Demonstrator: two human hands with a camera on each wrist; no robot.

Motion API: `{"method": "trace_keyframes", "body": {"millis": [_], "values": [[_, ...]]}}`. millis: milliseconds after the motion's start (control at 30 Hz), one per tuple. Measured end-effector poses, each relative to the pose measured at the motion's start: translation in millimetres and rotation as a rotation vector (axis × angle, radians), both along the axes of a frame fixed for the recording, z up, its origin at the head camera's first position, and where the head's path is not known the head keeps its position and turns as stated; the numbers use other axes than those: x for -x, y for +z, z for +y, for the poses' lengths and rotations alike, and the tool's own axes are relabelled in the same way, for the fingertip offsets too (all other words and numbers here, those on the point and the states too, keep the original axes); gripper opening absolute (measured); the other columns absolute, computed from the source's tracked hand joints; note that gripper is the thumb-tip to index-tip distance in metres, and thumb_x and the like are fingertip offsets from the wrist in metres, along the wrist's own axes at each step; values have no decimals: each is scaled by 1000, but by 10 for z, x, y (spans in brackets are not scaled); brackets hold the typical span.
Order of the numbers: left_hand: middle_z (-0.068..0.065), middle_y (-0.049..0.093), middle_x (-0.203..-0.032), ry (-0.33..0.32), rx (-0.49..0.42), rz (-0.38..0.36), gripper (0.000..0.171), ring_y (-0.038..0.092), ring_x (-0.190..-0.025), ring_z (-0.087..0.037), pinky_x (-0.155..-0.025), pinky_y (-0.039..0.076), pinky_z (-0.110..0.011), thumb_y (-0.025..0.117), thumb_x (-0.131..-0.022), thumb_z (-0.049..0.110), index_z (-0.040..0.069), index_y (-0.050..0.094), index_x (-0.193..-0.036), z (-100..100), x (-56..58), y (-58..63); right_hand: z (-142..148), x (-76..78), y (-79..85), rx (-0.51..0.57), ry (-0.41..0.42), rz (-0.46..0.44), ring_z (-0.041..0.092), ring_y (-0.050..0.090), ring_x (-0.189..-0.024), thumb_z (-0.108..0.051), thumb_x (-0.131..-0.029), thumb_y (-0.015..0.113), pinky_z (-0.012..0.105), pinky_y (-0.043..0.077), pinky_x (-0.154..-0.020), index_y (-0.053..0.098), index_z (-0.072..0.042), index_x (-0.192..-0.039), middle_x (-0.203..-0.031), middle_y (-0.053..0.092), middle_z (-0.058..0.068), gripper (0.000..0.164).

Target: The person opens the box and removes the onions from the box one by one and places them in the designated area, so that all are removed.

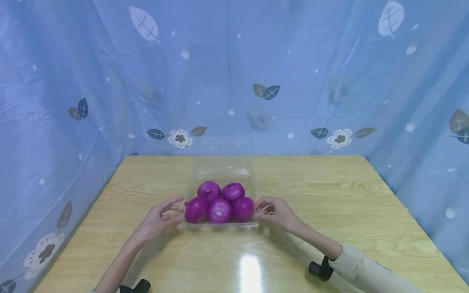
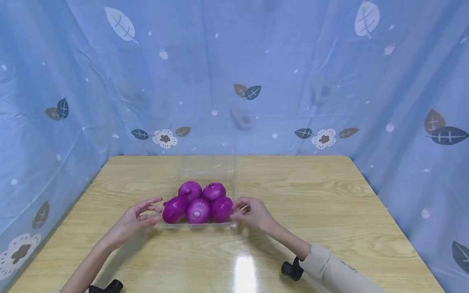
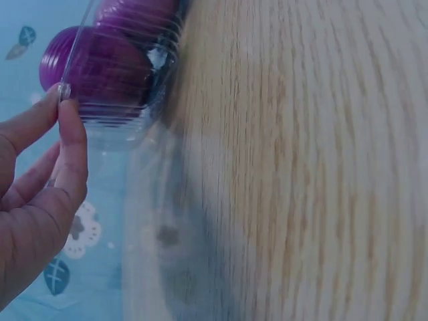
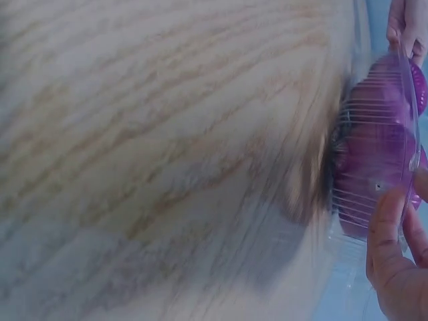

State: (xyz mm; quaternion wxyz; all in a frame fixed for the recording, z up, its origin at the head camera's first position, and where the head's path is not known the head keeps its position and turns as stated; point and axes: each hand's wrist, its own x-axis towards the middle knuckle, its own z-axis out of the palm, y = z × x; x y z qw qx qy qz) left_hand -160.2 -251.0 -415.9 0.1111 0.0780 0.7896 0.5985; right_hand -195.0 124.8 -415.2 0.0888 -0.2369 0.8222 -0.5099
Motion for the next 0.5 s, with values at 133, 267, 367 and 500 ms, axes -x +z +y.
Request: {"method": "trace_keyframes", "body": {"millis": [133,267,367,500], "values": [[-24,50,-120,6,14,-1,68,64,-91,-28,-79,55,-30,69,-88,11,-2,35,-145,-1,-24,13,17,-14,-8,-7,2,-15,13,60,-75,-12,-80,78,21,52,-66,67,-1,-98,-90,65,8,24],[-22,51,-119,-4,55,-1,70,63,-80,-24,-75,54,-28,70,-87,16,0,35,-146,-11,-69,35,26,-54,-2,-6,8,-23,12,58,-71,-11,-77,79,20,50,-63,67,0,-97,-83,62,5,25],[-22,50,-118,-15,76,1,71,62,-73,-20,-70,53,-28,69,-88,16,-1,33,-147,-35,-131,47,8,-89,4,6,31,-41,10,57,-69,-10,-76,80,19,51,-63,67,1,-95,-81,61,6,25],[-21,50,-118,-31,78,9,71,54,-62,-9,-66,52,-26,68,-89,14,-2,31,-147,-67,-208,37,-20,-135,7,30,49,-65,10,57,-67,-9,-75,81,19,51,-63,67,1,-94,-81,62,7,26]]}}
